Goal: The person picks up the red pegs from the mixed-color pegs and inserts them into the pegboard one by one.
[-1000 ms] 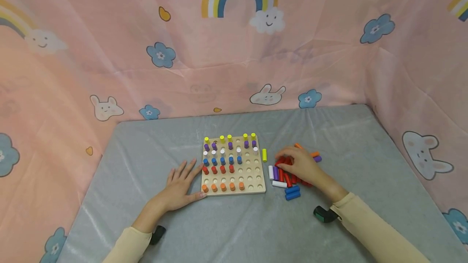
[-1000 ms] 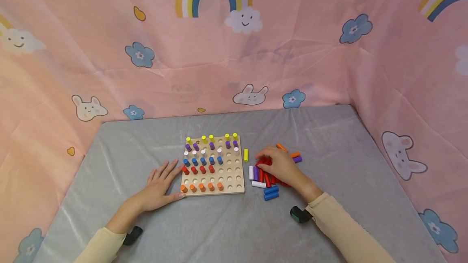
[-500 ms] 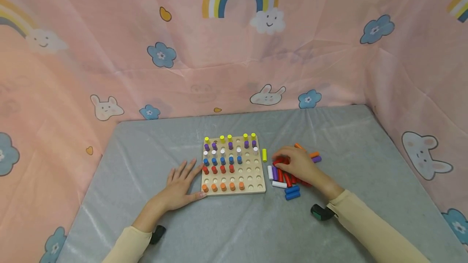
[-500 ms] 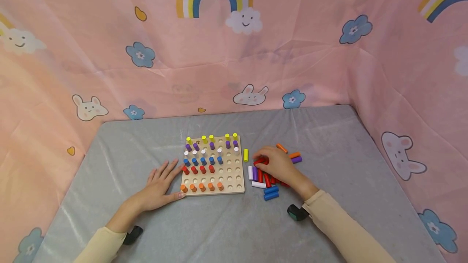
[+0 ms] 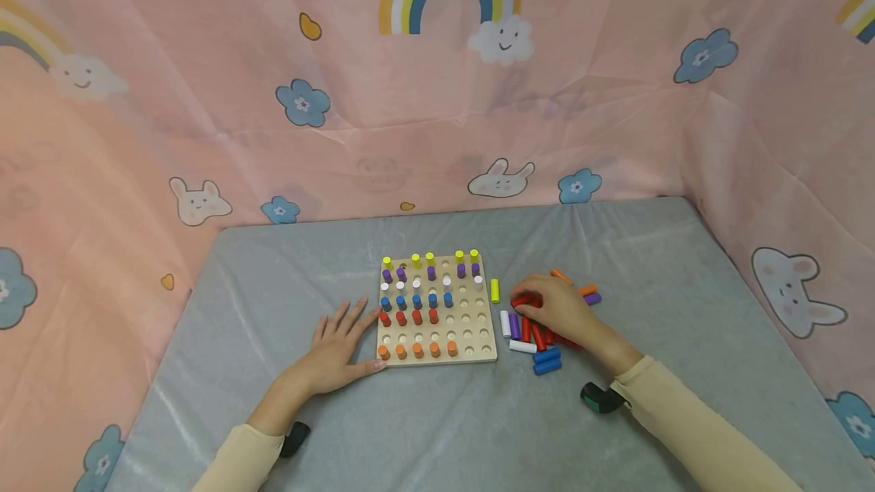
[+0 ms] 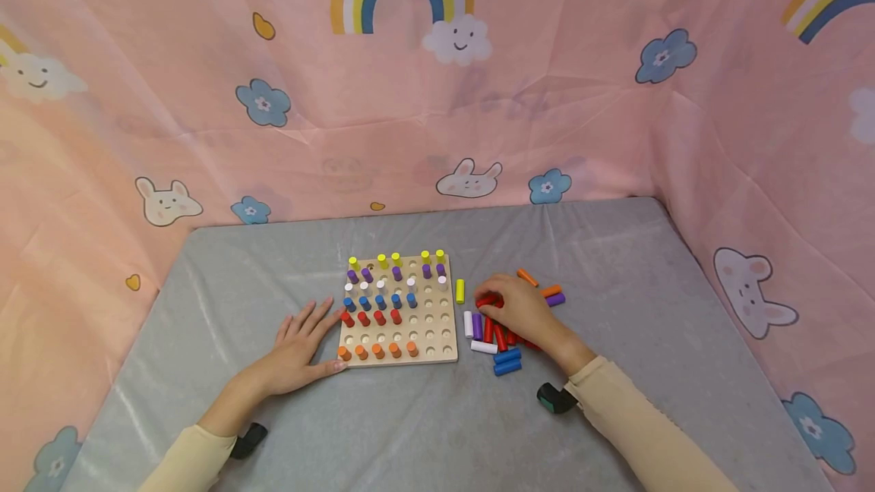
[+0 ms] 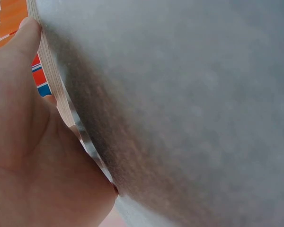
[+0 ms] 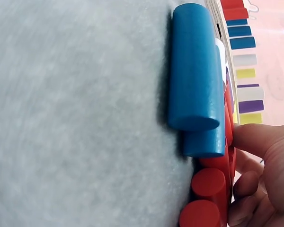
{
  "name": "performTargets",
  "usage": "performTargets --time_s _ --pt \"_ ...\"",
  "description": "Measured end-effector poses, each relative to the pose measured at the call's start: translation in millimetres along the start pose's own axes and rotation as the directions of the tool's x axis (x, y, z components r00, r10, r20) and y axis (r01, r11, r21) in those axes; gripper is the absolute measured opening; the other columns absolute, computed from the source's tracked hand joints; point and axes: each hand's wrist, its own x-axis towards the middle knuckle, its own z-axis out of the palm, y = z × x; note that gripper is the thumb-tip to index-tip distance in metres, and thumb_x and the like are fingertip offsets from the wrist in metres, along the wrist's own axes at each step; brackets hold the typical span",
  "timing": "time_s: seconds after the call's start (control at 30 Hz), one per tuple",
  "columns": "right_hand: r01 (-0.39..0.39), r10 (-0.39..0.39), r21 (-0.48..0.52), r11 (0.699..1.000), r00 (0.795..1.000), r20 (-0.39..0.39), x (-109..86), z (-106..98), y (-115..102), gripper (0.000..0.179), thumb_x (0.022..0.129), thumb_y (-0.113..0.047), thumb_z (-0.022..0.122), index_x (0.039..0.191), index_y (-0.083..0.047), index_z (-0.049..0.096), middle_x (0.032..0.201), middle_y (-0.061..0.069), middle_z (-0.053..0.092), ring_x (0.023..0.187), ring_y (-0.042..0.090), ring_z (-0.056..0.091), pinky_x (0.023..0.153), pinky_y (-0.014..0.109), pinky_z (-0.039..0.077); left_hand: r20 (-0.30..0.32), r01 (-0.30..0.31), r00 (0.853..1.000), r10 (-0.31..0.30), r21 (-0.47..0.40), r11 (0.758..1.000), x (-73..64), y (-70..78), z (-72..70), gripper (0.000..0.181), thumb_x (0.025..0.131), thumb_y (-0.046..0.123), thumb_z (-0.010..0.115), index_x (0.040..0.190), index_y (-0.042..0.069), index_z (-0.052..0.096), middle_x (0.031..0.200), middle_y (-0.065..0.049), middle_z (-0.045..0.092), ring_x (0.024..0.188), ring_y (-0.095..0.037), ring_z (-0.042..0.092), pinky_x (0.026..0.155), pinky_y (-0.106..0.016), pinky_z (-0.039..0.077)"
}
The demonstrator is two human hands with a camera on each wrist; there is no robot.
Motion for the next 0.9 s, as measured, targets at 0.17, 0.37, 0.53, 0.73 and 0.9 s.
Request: performTargets --time_s 0.17,0.37,0.53,0.73,0.9 --pt "-0.005 0.005 -0.007 1.000 1.000 0.002 0.6 0.7 -1.0 0.018 0.085 -0.018 0.078 0.103 -0.017 0.076 0.100 -0.003 0.072 0.095 0.016 0.066 0.086 0.042 0.056 0.029 0.020 0.999 -0.021 0.028 0.999 0.0 3.6 -2.7 0.092 0.088 0.062 0.063 0.160 0.024 0.020 0.169 -0.010 0.011 0.155 -0.041 0.005 0.116 -0.071 0.005" --pt "-0.021 0.021 -0.023 1.000 1.000 0.012 1.8 0.7 -3.6 0.018 0.085 -0.018 0.078 0.103 -0.016 0.077 0.102 -0.001 0.071 0.097 0.019 0.066 0.087 0.044 0.056 0.047 0.028 0.998 -0.030 0.048 0.998 0.3 5.0 -4.7 0.091 0.089 0.060 0.063 0.160 0.024 0.019 0.169 -0.009 0.009 0.155 -0.040 0.005 0.117 -0.071 0.006" --pt "-0.032 0.033 -0.035 0.999 0.999 0.012 2.4 0.5 -5.3 0.018 0.085 -0.018 0.078 0.103 -0.015 0.077 0.103 0.000 0.071 0.097 0.019 0.066 0.086 0.043 0.056 0.046 0.026 0.999 -0.028 0.048 0.998 0.6 4.5 -4.8 0.091 0.088 0.059 0.064 0.160 0.025 0.019 0.169 -0.009 0.009 0.155 -0.040 0.005 0.117 -0.071 0.006" --pt "-0.028 0.028 -0.040 0.999 1.000 0.007 2.9 0.7 -6.1 0.017 0.085 -0.018 0.078 0.102 -0.016 0.077 0.101 -0.001 0.070 0.095 0.018 0.065 0.084 0.042 0.056 0.044 0.028 0.999 -0.030 0.042 0.999 1.0 4.5 -4.6 0.091 0.088 0.060 0.063 0.160 0.025 0.019 0.169 -0.008 0.009 0.155 -0.040 0.005 0.117 -0.071 0.006" --pt "-0.019 0.019 -0.043 0.999 1.000 -0.002 3.1 1.4 -5.1 0.017 0.085 -0.018 0.078 0.103 -0.016 0.076 0.101 -0.001 0.070 0.095 0.018 0.065 0.085 0.042 0.056 0.043 0.025 0.999 -0.027 0.038 0.999 1.1 4.4 -4.7 0.091 0.088 0.060 0.064 0.160 0.025 0.019 0.169 -0.009 0.010 0.155 -0.040 0.005 0.117 -0.071 0.006"
